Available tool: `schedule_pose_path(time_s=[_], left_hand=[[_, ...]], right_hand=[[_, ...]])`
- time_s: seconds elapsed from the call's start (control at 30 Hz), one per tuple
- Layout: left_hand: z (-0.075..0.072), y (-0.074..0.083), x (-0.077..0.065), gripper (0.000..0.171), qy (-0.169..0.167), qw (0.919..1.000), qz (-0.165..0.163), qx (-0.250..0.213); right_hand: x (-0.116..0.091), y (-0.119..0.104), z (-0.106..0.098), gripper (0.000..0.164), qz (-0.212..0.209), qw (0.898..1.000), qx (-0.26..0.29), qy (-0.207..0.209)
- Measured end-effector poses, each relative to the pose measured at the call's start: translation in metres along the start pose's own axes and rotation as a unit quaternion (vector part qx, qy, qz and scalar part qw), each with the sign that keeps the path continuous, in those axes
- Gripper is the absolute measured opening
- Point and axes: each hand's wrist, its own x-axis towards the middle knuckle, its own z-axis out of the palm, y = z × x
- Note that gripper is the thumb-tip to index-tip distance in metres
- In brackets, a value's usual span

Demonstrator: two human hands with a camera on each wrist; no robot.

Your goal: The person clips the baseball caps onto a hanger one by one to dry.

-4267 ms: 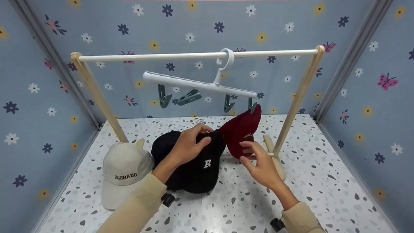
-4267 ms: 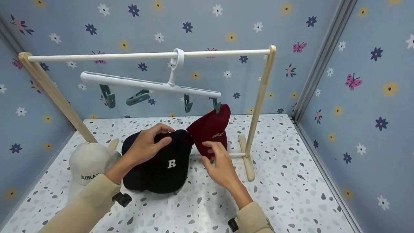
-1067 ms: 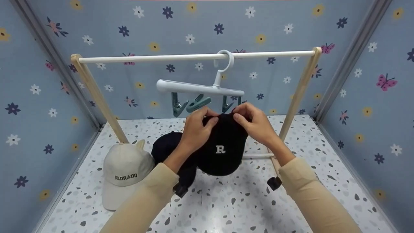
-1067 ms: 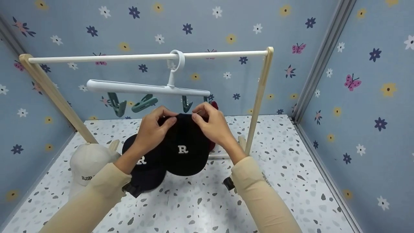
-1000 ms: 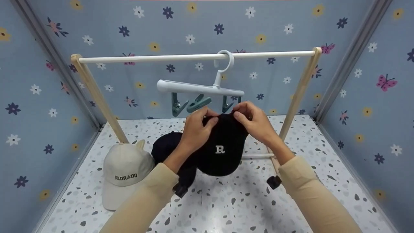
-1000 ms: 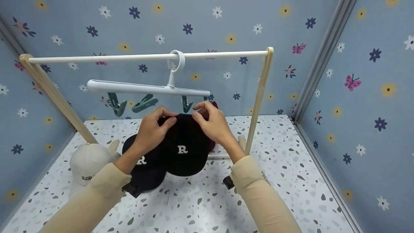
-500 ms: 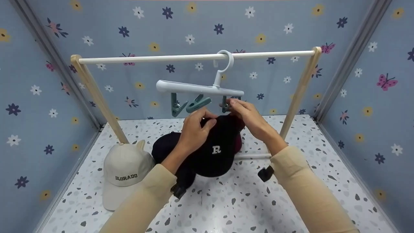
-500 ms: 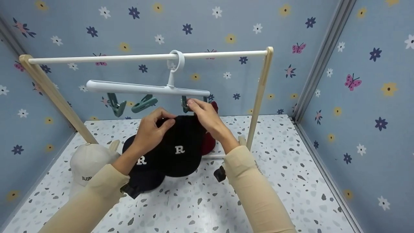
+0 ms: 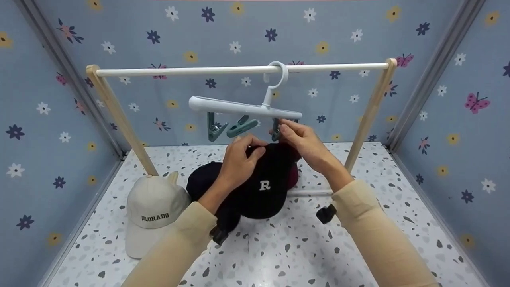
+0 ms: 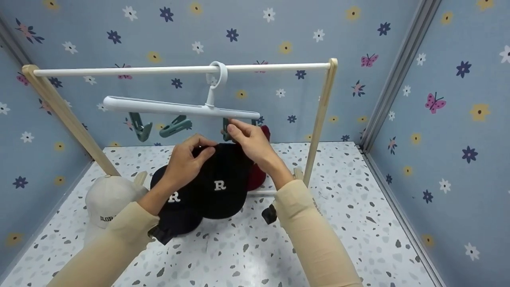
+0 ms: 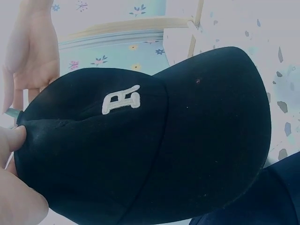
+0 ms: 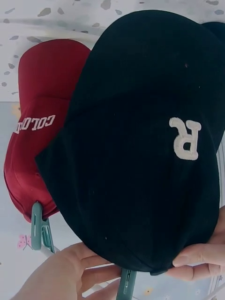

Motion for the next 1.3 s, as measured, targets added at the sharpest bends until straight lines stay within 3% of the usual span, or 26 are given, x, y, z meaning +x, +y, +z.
schedule_pose_path(time_s=[0.13, 0.43, 0.73, 1.07, 1.3], left_hand=[[0.000, -0.001, -0.001, 0.011, -0.001, 1.0000, -0.008, 0.006], [0.001, -0.001, -0.001, 0.018, -0.014, 0.9995, -0.027, 0.005], [0.005, -0.004, -0.001, 0.016, -0.005, 0.9998, -0.021, 0.001], [0.008, -0.002, 0.003, 0.014, 0.014, 0.9997, -0.020, -0.001], [0.011, 0.001, 0.005, 0.014, 0.035, 0.9989, -0.032, 0.003]], right_hand=[[0.000, -0.001, 0.003, 0.053, 0.004, 1.000, -0.017, 0.015], [0.006, -0.003, 0.009, 0.034, -0.037, 0.995, -0.061, 0.074], [0.008, -0.005, 0.013, 0.033, -0.026, 0.984, -0.092, 0.149], [0.009, -0.005, 0.017, 0.033, -0.031, 0.975, -0.090, 0.202], [0.010, -0.003, 0.021, 0.027, -0.057, 0.971, -0.075, 0.219]])
